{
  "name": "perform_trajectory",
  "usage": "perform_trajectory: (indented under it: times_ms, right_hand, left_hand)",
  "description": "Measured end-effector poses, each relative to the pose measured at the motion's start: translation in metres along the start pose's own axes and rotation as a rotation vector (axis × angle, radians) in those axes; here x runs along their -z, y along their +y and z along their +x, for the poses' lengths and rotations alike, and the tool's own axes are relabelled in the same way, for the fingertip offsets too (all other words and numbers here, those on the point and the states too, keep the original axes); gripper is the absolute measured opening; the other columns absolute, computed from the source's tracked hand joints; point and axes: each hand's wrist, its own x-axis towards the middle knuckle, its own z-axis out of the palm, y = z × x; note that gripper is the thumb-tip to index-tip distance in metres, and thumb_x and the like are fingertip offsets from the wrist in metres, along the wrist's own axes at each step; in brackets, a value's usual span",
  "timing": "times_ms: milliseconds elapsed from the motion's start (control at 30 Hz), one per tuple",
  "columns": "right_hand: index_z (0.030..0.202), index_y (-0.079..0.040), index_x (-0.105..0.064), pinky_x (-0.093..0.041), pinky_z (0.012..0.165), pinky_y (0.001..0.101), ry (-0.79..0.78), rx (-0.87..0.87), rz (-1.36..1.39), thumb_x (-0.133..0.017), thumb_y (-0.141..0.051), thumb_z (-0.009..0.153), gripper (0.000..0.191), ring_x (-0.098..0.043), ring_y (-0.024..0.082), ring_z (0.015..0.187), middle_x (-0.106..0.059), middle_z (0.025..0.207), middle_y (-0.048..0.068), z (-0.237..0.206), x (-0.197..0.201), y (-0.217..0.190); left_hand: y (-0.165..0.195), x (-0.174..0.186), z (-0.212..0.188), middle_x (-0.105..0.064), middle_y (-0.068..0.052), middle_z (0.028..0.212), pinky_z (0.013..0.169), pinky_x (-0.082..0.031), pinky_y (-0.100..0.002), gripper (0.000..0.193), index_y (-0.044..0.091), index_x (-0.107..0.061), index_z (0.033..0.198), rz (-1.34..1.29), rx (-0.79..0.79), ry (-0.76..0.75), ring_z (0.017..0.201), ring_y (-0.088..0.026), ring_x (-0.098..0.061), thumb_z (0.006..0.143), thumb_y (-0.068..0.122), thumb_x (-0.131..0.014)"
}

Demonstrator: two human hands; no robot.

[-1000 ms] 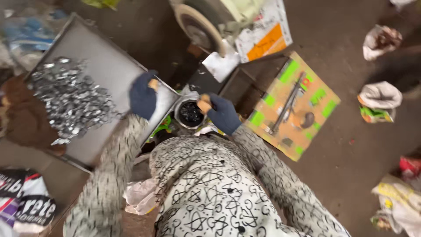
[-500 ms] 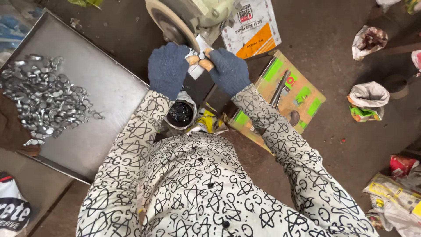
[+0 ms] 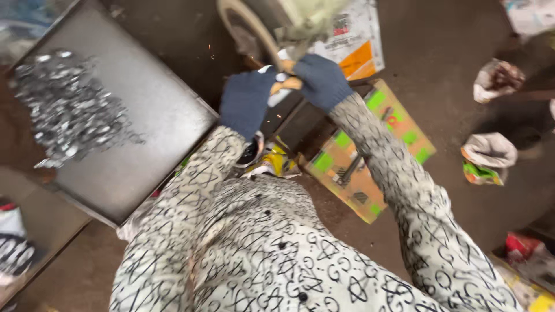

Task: The person picks small metal parts one at a time from a tray, holds each against a spinning bench grinder to grind its edge with sparks flying, then places the ground part back on the tray. They repeat this cycle continuously, occasionally dipping a part into a small container before grinding.

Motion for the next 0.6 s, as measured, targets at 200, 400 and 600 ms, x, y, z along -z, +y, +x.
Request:
perform_trajectory:
  times_ms: [200,400,600]
  right_hand:
    - [0.111,-0.004,-0.066,-0.051,0.069,0.0299,0.569,-1.039,1.585,-0.064,-0.024,0.103,0.022,-0.061,0.017,0.083,-0.066,0.094,0.005,-0.053,-0.061,-0.124]
    - [0.120,0.000,-0.062,-0.051,0.082,0.0295,0.472,-0.853,1.928,-0.060,-0.038,0.110,0.039,-0.057,0.014,0.081,-0.060,0.087,0.003,-0.088,-0.079,-0.192]
    - [0.121,-0.007,-0.060,-0.054,0.075,0.0339,0.518,-1.120,1.975,-0.061,-0.043,0.101,0.041,-0.060,0.016,0.081,-0.061,0.089,0.000,-0.083,-0.072,-0.196]
  left_hand:
    - [0.013,0.077,-0.015,-0.067,-0.015,0.076,0.062,-0.046,-0.054,0.041,0.010,-0.067,0.085,-0.042,-0.148,-0.185,0.071,-0.037,-0.066,0.071,0.048,-0.078]
    - [-0.145,0.168,-0.015,-0.067,-0.015,0.097,0.081,-0.049,-0.051,0.033,0.012,-0.067,0.108,0.697,0.438,0.287,0.090,-0.037,-0.065,0.087,0.037,-0.070]
    - [-0.223,0.161,-0.069,-0.066,-0.017,0.110,0.092,-0.048,-0.049,0.035,0.008,-0.062,0.126,0.652,0.663,-0.057,0.101,-0.037,-0.063,0.093,0.019,-0.055]
